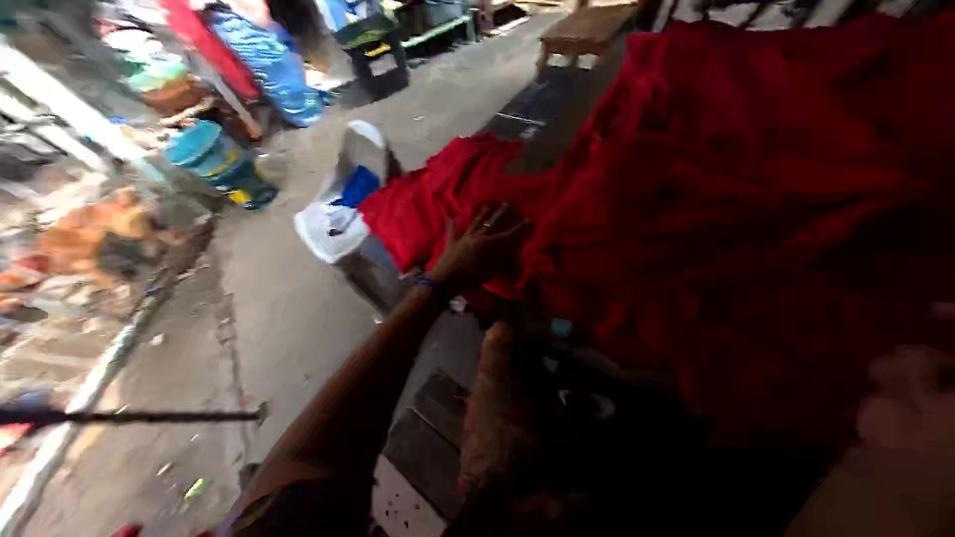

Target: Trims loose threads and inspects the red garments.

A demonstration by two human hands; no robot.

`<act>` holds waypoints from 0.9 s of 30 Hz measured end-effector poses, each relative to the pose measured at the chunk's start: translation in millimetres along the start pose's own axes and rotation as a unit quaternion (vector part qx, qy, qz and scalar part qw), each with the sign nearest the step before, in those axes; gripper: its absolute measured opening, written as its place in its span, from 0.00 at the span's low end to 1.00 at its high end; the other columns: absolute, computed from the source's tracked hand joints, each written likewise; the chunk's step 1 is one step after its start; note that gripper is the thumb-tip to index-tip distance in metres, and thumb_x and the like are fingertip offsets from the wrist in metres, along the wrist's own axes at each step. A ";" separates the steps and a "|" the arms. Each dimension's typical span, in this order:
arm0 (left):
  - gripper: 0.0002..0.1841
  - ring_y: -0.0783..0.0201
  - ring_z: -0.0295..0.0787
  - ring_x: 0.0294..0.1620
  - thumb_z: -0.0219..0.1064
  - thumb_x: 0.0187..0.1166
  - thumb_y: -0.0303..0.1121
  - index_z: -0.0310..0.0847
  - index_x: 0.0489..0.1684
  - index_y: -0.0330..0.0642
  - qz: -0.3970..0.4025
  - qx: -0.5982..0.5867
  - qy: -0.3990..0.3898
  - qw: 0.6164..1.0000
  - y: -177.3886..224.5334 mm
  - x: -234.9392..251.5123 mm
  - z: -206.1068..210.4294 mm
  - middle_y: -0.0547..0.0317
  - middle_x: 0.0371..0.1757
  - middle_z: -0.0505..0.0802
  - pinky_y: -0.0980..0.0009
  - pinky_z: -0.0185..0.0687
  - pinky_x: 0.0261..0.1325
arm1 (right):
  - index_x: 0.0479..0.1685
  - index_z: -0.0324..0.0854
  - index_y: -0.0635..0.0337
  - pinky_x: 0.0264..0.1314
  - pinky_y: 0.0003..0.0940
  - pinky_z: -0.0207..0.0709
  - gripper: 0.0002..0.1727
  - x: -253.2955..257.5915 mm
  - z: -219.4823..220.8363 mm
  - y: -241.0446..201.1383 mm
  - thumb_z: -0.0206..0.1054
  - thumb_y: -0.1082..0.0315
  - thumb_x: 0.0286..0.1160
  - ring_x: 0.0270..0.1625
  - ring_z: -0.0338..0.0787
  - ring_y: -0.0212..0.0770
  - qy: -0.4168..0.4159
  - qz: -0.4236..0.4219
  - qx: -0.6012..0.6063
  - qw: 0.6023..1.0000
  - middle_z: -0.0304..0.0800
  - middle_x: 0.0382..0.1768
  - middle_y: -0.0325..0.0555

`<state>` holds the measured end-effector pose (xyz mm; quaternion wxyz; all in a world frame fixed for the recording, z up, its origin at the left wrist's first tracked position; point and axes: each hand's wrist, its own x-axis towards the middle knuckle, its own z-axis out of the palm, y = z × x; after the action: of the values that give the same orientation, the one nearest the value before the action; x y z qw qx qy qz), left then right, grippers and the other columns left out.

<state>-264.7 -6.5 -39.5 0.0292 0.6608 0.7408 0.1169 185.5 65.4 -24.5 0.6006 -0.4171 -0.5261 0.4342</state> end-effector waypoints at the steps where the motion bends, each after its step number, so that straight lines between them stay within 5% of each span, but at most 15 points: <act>1: 0.32 0.41 0.46 0.96 0.63 0.86 0.36 0.64 0.90 0.74 -0.002 -0.001 0.010 1.000 -10.0 2.7 2.5 0.59 0.95 0.61 0.08 0.33 0.73 | 0.76 0.64 0.53 0.19 0.12 0.66 0.18 -2.4 -5.9 -4.3 0.50 0.68 0.91 0.18 0.69 0.16 0.052 0.008 0.007 0.999 0.85 0.43 0.23; 3: 0.25 0.29 0.52 0.91 0.59 0.88 0.36 0.73 0.86 0.64 -0.042 -0.027 0.062 0.997 -20.3 8.1 -1.0 0.44 0.91 0.67 0.08 0.37 0.73 | 0.69 0.68 0.49 0.17 0.12 0.62 0.14 -8.9 -16.7 -13.8 0.49 0.69 0.91 0.16 0.65 0.16 0.141 -0.002 0.012 0.990 0.85 0.41 0.22; 5: 0.22 0.20 0.64 0.83 0.55 0.91 0.36 0.78 0.76 0.35 -0.049 -0.073 0.148 0.985 5.1 14.0 -18.5 0.22 0.79 0.75 0.20 0.54 0.77 | 0.67 0.69 0.49 0.17 0.13 0.63 0.13 -16.9 -28.9 -17.6 0.50 0.69 0.90 0.16 0.66 0.17 0.176 -0.017 0.009 0.984 0.84 0.41 0.23; 7: 0.22 0.27 0.69 0.80 0.56 0.90 0.36 0.77 0.71 0.26 -0.002 -0.133 0.192 0.972 58.6 12.0 -28.1 0.23 0.77 0.76 0.34 0.65 0.79 | 0.65 0.70 0.49 0.18 0.13 0.63 0.12 -23.6 -34.4 -16.3 0.52 0.68 0.88 0.16 0.66 0.16 0.175 -0.030 0.011 0.984 0.85 0.39 0.22; 11: 0.13 0.43 0.88 0.61 0.66 0.83 0.33 0.89 0.48 0.30 0.198 -0.179 0.141 0.953 164.7 20.7 -18.7 0.39 0.54 0.92 0.45 0.82 0.67 | 0.67 0.73 0.51 0.21 0.14 0.66 0.17 -28.4 -30.1 -7.1 0.63 0.69 0.81 0.21 0.69 0.17 0.123 -0.083 -0.039 0.988 0.80 0.38 0.22; 15: 0.16 0.38 0.84 0.67 0.70 0.80 0.35 0.89 0.60 0.36 0.265 -0.116 0.031 0.957 240.5 38.7 4.0 0.43 0.63 0.91 0.37 0.78 0.67 | 0.69 0.75 0.66 0.41 0.21 0.79 0.28 -9.6 -6.6 -14.4 0.77 0.63 0.72 0.41 0.83 0.25 0.054 -0.164 -0.242 0.955 0.84 0.53 0.44; 19: 0.09 0.48 0.90 0.58 0.64 0.78 0.22 0.92 0.45 0.36 0.306 -0.160 0.042 0.938 255.0 43.1 26.7 0.48 0.52 0.94 0.52 0.85 0.63 | 0.87 0.64 0.61 0.52 0.57 0.84 0.49 38.2 37.2 -21.7 0.84 0.60 0.63 0.55 0.88 0.61 -0.046 -0.101 -0.401 0.909 0.80 0.63 0.69; 21: 0.10 0.50 0.91 0.59 0.65 0.80 0.24 0.90 0.54 0.35 0.265 -0.192 0.051 0.944 250.3 37.5 24.6 0.46 0.54 0.93 0.53 0.87 0.64 | 0.74 0.77 0.64 0.55 0.64 0.83 0.30 62.9 43.2 -8.3 0.76 0.67 0.70 0.56 0.90 0.64 -0.064 -0.082 -0.433 0.895 0.86 0.58 0.68; 22: 0.13 0.48 0.91 0.59 0.66 0.80 0.24 0.87 0.59 0.34 0.238 -0.198 0.058 0.949 247.5 34.6 22.2 0.42 0.56 0.92 0.51 0.87 0.62 | 0.60 0.84 0.69 0.52 0.60 0.84 0.18 70.2 37.7 -0.6 0.70 0.70 0.72 0.50 0.93 0.59 -0.033 -0.104 -0.415 0.903 0.91 0.49 0.65; 24: 0.16 0.46 0.90 0.55 0.70 0.78 0.27 0.86 0.63 0.33 0.199 -0.193 0.066 0.959 241.3 35.1 16.7 0.39 0.56 0.89 0.50 0.88 0.58 | 0.49 0.81 0.75 0.46 0.40 0.83 0.12 81.2 15.4 1.5 0.63 0.71 0.78 0.38 0.87 0.41 0.068 -0.130 -0.301 0.942 0.87 0.37 0.54; 27: 0.06 0.50 0.90 0.44 0.68 0.79 0.26 0.92 0.43 0.37 0.196 -0.168 0.083 0.963 237.9 39.5 19.8 0.46 0.43 0.89 0.52 0.88 0.48 | 0.43 0.71 0.56 0.18 0.17 0.66 0.01 90.7 -16.2 0.4 0.57 0.72 0.84 0.16 0.69 0.21 0.216 -0.083 -0.033 0.972 0.75 0.23 0.28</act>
<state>-34.4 58.8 -4.0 0.0547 0.7667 0.5664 0.2973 207.9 151.9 -2.0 0.7199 -0.4753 -0.4310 0.2649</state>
